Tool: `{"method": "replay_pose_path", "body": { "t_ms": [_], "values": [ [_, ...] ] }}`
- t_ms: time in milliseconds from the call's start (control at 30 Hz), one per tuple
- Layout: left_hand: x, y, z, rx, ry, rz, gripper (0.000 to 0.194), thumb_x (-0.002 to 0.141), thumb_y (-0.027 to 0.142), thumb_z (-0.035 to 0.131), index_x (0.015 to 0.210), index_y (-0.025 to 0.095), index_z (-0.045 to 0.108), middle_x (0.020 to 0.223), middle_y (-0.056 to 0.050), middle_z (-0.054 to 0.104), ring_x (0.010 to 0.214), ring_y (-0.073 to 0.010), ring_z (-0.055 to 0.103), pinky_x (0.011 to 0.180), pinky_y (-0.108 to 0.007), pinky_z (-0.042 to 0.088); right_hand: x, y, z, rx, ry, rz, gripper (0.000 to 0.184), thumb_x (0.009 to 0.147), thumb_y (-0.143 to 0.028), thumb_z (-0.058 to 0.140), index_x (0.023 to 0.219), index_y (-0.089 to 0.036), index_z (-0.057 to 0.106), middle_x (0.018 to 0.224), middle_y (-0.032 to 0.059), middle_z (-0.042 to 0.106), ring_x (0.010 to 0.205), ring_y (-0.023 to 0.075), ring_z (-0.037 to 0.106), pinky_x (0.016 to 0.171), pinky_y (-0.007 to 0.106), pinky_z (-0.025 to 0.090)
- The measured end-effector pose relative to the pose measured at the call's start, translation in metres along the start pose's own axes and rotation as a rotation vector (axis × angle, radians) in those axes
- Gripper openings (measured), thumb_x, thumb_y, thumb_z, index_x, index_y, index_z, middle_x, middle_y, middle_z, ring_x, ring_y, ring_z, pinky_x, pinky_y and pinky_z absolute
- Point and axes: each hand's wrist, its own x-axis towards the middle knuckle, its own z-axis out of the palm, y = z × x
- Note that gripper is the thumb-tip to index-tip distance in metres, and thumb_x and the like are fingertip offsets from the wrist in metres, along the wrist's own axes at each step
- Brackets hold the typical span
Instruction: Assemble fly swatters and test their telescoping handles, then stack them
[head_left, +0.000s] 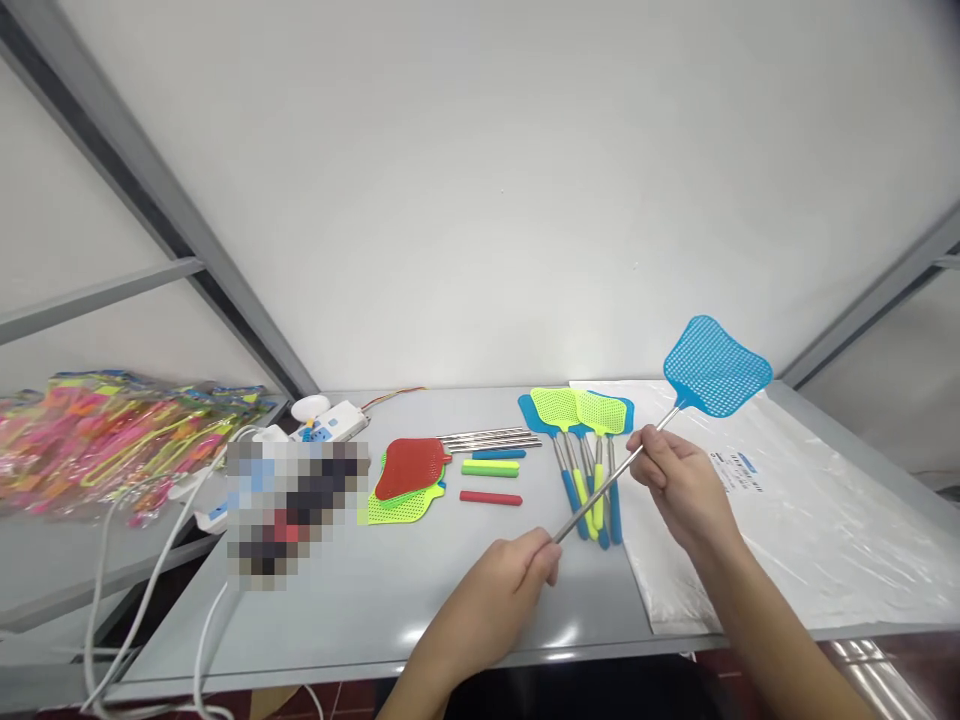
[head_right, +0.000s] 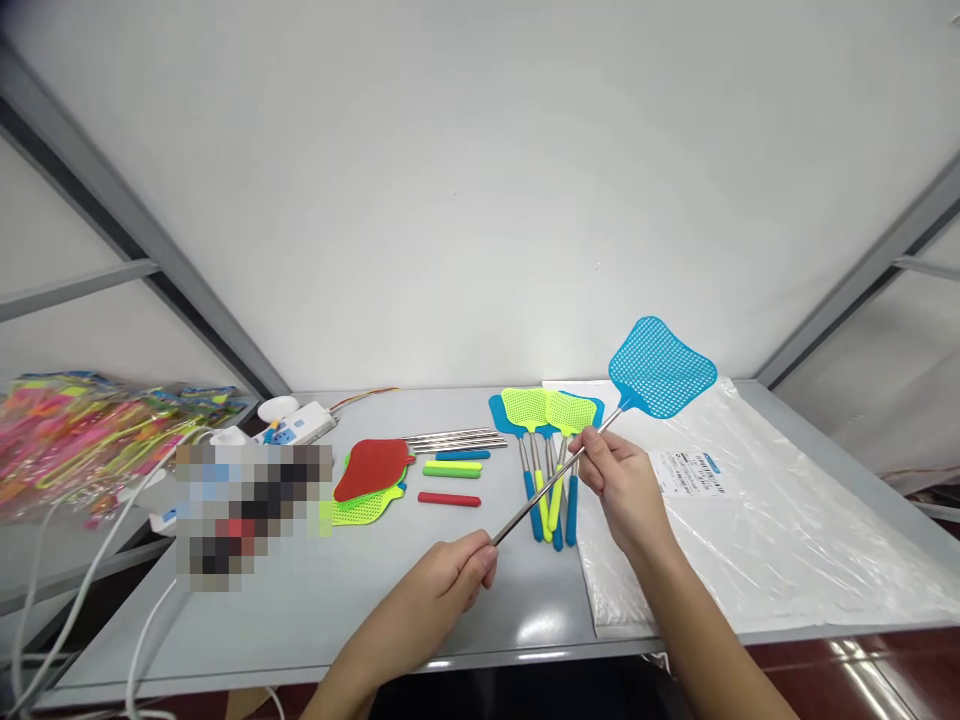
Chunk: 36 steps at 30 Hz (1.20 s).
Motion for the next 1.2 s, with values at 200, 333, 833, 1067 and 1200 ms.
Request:
{"method": "replay_pose_path", "body": {
  "t_ms": [200, 333, 833, 1067, 1200],
  "values": [
    [0.010, 0.008, -0.007, 0.176, 0.042, 0.054, 0.038, 0.099, 0.044, 0.027, 0.080, 0.022, 0.051, 0.073, 0.001, 0.053, 0.075, -0.0176, 0.049, 0.066, -0.027, 0.032, -0.012, 0.011, 0.015, -0.098, -0.196, 0.136, 0.038, 0.087, -0.055, 0.057, 0.079, -0.018, 0.063, 0.044, -0.0065, 0.039, 0.042, 0.0088, 0.032, 0.044, 0.025, 0.023],
    [0.013, 0.005, -0.017, 0.278, 0.020, 0.071, 0.039, 0.099, 0.047, 0.027, 0.080, 0.022, 0.051, 0.073, 0.000, 0.054, 0.070, -0.0179, 0.049, 0.063, -0.027, 0.031, 0.001, 0.001, 0.000, 0.055, 0.011, 0.006, 0.033, 0.085, -0.050, 0.062, 0.078, -0.018, 0.063, 0.045, -0.0082, 0.031, 0.044, 0.0084, 0.026, 0.046, 0.025, 0.023],
    [0.001, -0.007, -0.050, 0.225, -0.058, 0.051, 0.041, 0.098, 0.043, 0.031, 0.081, 0.021, 0.062, 0.084, -0.001, 0.064, 0.085, -0.0197, 0.056, 0.077, -0.028, 0.038, 0.014, 0.004, -0.008, 0.148, 0.157, -0.050, 0.033, 0.083, -0.053, 0.063, 0.079, -0.020, 0.060, 0.050, -0.0086, 0.028, 0.045, 0.0084, 0.026, 0.045, 0.024, 0.028],
    [0.008, -0.007, -0.042, 0.255, -0.019, 0.091, 0.037, 0.098, 0.040, 0.034, 0.090, 0.023, 0.066, 0.088, -0.001, 0.066, 0.087, -0.0203, 0.055, 0.079, -0.028, 0.038, -0.020, 0.042, 0.027, -0.050, -0.081, 0.152, 0.036, 0.087, -0.055, 0.056, 0.080, -0.019, 0.059, 0.046, -0.0057, 0.040, 0.043, 0.0101, 0.034, 0.043, 0.025, 0.024],
    [0.001, -0.009, -0.054, 0.233, -0.067, 0.090, 0.038, 0.098, 0.039, 0.035, 0.082, 0.022, 0.064, 0.080, 0.000, 0.064, 0.077, -0.0168, 0.055, 0.071, -0.025, 0.038, -0.015, 0.027, 0.015, 0.067, 0.035, 0.047, 0.033, 0.089, -0.050, 0.057, 0.079, -0.019, 0.062, 0.047, -0.0064, 0.036, 0.045, 0.0094, 0.030, 0.045, 0.025, 0.024]
  ]
}}
